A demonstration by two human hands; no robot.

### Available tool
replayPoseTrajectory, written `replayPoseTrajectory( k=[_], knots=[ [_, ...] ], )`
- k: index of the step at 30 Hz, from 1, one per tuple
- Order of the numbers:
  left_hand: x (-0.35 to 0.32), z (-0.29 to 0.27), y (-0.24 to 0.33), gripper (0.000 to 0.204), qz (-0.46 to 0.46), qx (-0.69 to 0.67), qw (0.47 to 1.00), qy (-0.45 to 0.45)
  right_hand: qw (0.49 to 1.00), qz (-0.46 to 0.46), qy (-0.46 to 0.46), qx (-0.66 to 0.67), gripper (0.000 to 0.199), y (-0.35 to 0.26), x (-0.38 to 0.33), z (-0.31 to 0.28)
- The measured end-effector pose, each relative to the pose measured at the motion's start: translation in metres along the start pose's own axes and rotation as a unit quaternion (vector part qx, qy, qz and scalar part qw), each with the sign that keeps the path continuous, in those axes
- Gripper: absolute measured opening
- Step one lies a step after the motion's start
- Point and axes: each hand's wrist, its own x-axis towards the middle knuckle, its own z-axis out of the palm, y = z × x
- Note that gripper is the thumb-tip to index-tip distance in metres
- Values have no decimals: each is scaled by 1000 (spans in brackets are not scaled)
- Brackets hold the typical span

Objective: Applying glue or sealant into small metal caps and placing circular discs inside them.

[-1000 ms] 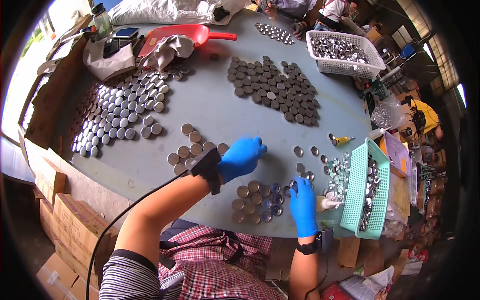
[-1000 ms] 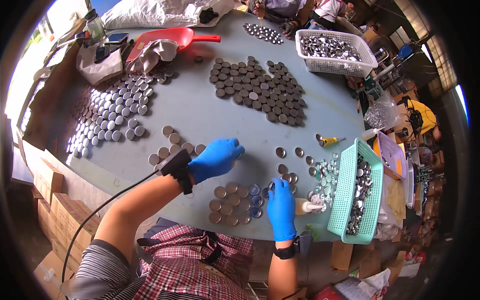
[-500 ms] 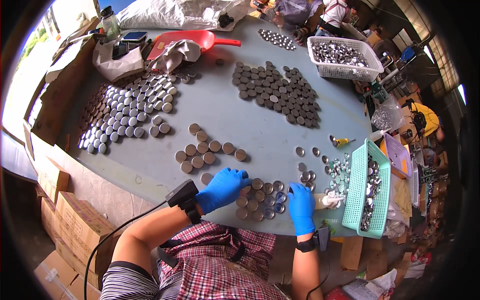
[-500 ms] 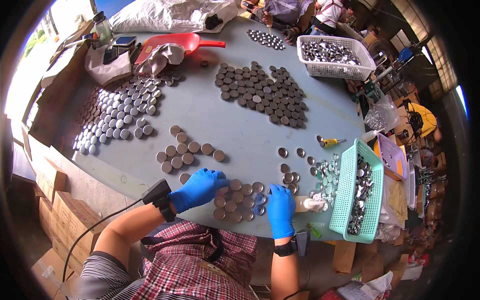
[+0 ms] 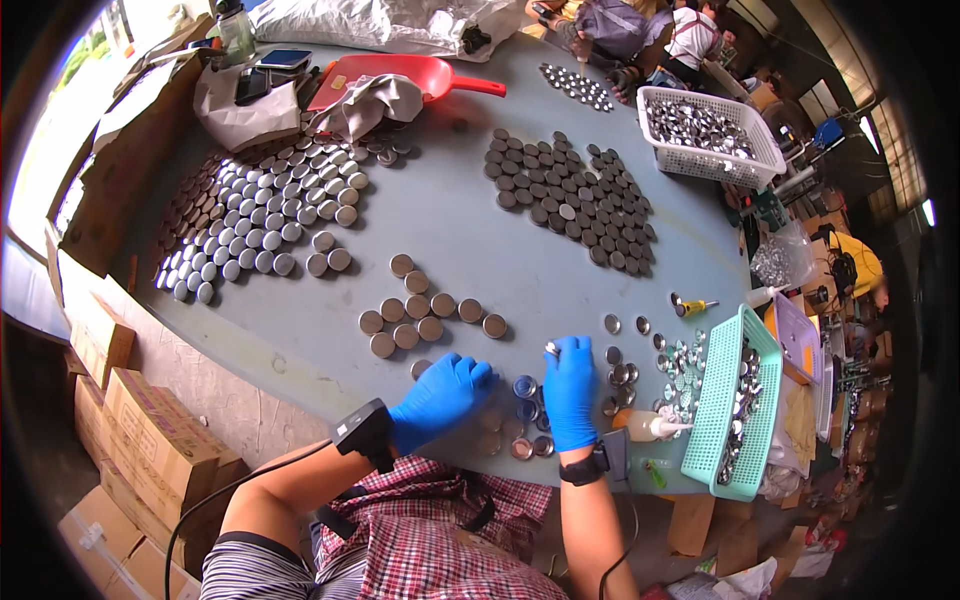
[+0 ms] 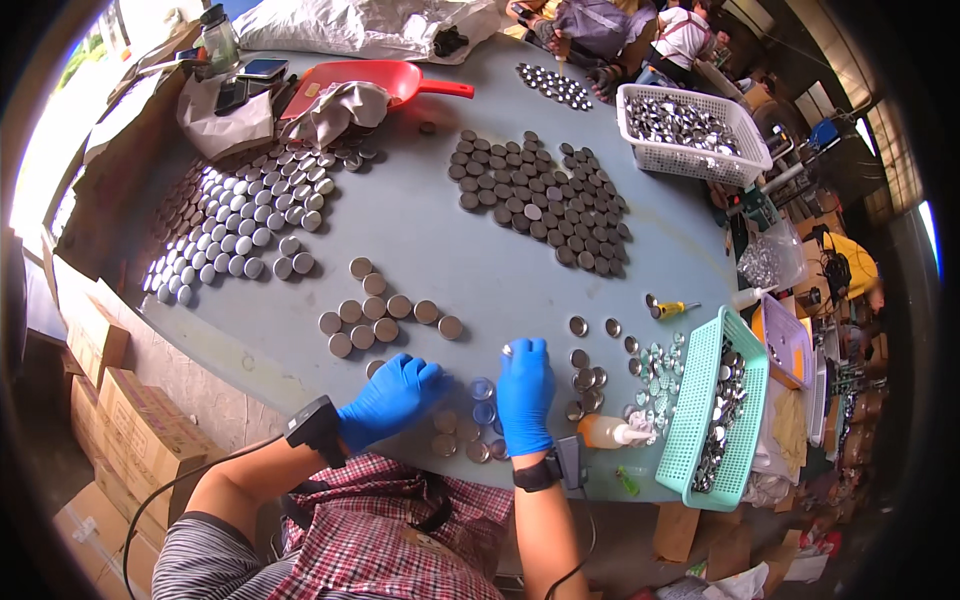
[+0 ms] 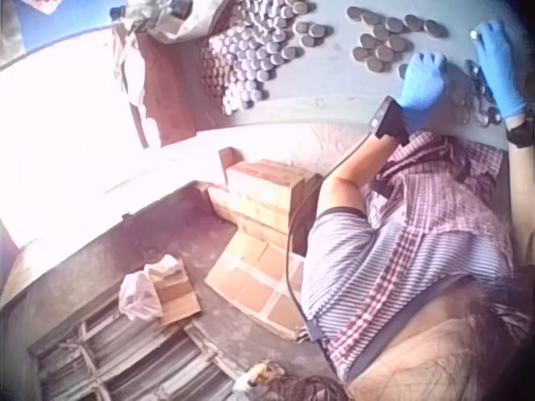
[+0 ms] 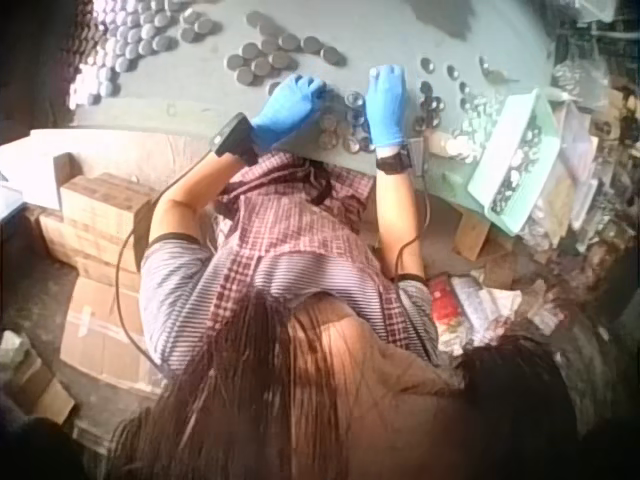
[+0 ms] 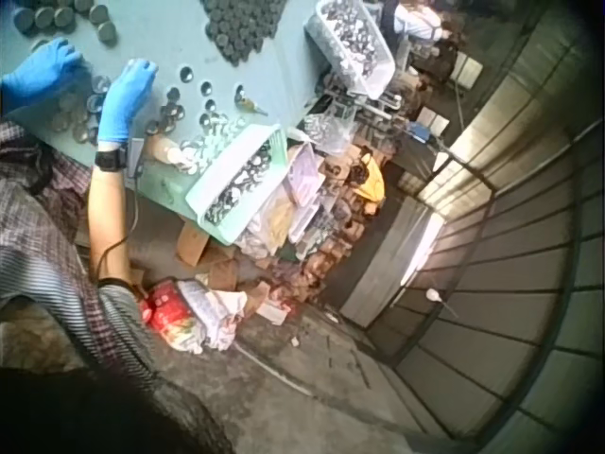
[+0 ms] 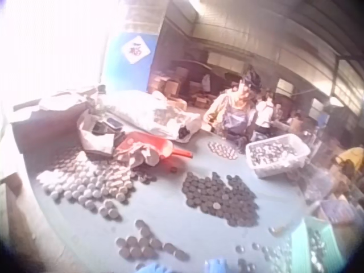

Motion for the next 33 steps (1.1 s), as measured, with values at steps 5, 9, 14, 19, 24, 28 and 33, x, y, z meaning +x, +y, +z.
replayPoseTrajectory(
  k=[5, 9, 14, 19, 24, 28, 33],
  knots=[
    [-21, -16, -32, 34, 12, 71, 997, 33, 991, -105, -45, 64, 17, -55, 20, 32],
    [-29, -40, -49, 38, -8, 16, 999, 31, 971, -157, -107, 147, 22, -79, 42, 49],
    [19, -65, -85, 32, -9, -97, 981, 166, 983, -76, 26, 166, 29, -42, 96, 46],
    [131, -48, -127, 34, -62, -149, 968, 195, 949, 191, 247, 50, 56, 150, 168, 44],
    [222, -11, -155, 43, -124, -150, 961, 196, 952, 235, 88, 174, 67, 199, 213, 57],
    [252, 8, -142, 47, -138, -59, 977, 154, 974, 182, 114, 70, 58, 140, 198, 83],
    [237, 30, -112, 46, -80, -77, 981, 158, 995, 47, 78, 27, 49, 75, 171, 81]
  ],
)
